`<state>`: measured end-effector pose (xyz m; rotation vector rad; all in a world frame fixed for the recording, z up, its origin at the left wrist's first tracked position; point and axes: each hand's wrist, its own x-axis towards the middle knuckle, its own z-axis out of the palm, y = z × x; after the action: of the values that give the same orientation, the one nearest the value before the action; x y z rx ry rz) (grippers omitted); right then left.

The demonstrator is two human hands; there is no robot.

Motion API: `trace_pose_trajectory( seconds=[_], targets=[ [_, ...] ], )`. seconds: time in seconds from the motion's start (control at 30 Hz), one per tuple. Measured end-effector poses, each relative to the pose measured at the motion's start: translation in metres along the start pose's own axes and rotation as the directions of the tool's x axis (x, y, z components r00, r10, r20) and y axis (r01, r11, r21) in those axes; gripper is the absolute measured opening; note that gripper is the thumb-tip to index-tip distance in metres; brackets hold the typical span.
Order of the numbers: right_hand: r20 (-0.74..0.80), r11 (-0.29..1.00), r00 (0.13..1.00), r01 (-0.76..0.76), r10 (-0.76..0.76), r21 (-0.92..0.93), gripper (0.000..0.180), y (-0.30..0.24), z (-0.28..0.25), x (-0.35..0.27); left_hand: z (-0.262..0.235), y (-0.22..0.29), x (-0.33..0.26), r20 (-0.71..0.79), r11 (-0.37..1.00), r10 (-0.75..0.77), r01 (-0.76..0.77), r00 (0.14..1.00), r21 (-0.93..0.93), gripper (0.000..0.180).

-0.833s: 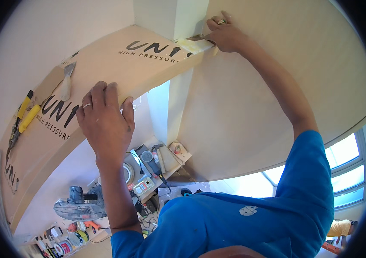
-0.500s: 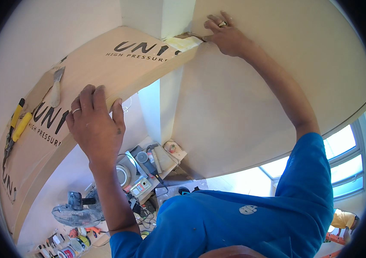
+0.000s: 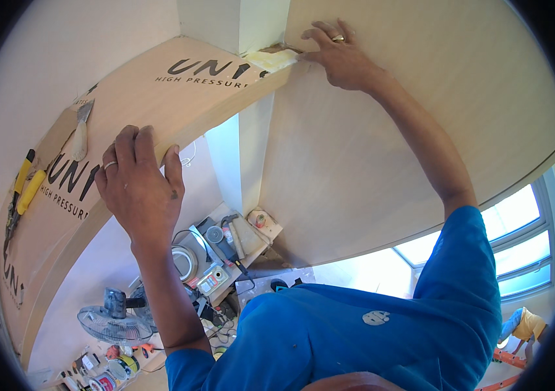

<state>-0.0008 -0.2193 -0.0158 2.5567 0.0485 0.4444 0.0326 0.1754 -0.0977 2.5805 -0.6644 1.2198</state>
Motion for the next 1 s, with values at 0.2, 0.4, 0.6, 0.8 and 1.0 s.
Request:
trace_pose_trajectory(
  seconds=[0.2, 0.4, 0.6, 0.8, 1.0],
  targets=[
    [-0.134, 0.993, 0.990, 0.055, -0.041, 0.101, 0.073, -0.015, 0.013, -0.006, 0.002, -0.001, -0.003, -0.020, 1.000, 0.009, -0.010, 1.000, -0.010, 0.044],
    [-0.109, 0.956, 0.994, 0.040, -0.009, 0.292, 0.079, -0.039, 0.004, -0.005, 0.001, 0.002, 0.000, 0.011, 1.000, -0.014, 0.014, 1.000, -0.022, 0.043],
    [-0.163, 0.929, 0.987, 0.060, 0.000, 0.365, 0.080, -0.044, 0.012, -0.009, 0.000, 0.001, 0.000, 0.002, 0.999, -0.004, 0.004, 1.000, -0.033, 0.043],
    [-0.180, 0.928, 0.983, 0.093, -0.029, 0.362, 0.081, -0.040, 0.010, -0.010, 0.001, -0.001, 0.000, -0.027, 1.000, 0.022, -0.022, 0.999, -0.001, 0.041],
    [-0.165, 0.923, 0.986, 0.080, -0.018, 0.376, 0.088, -0.041, 0.012, -0.003, 0.001, 0.000, -0.001, -0.020, 1.000, 0.018, -0.018, 1.000, 0.004, 0.042]
  ],
)
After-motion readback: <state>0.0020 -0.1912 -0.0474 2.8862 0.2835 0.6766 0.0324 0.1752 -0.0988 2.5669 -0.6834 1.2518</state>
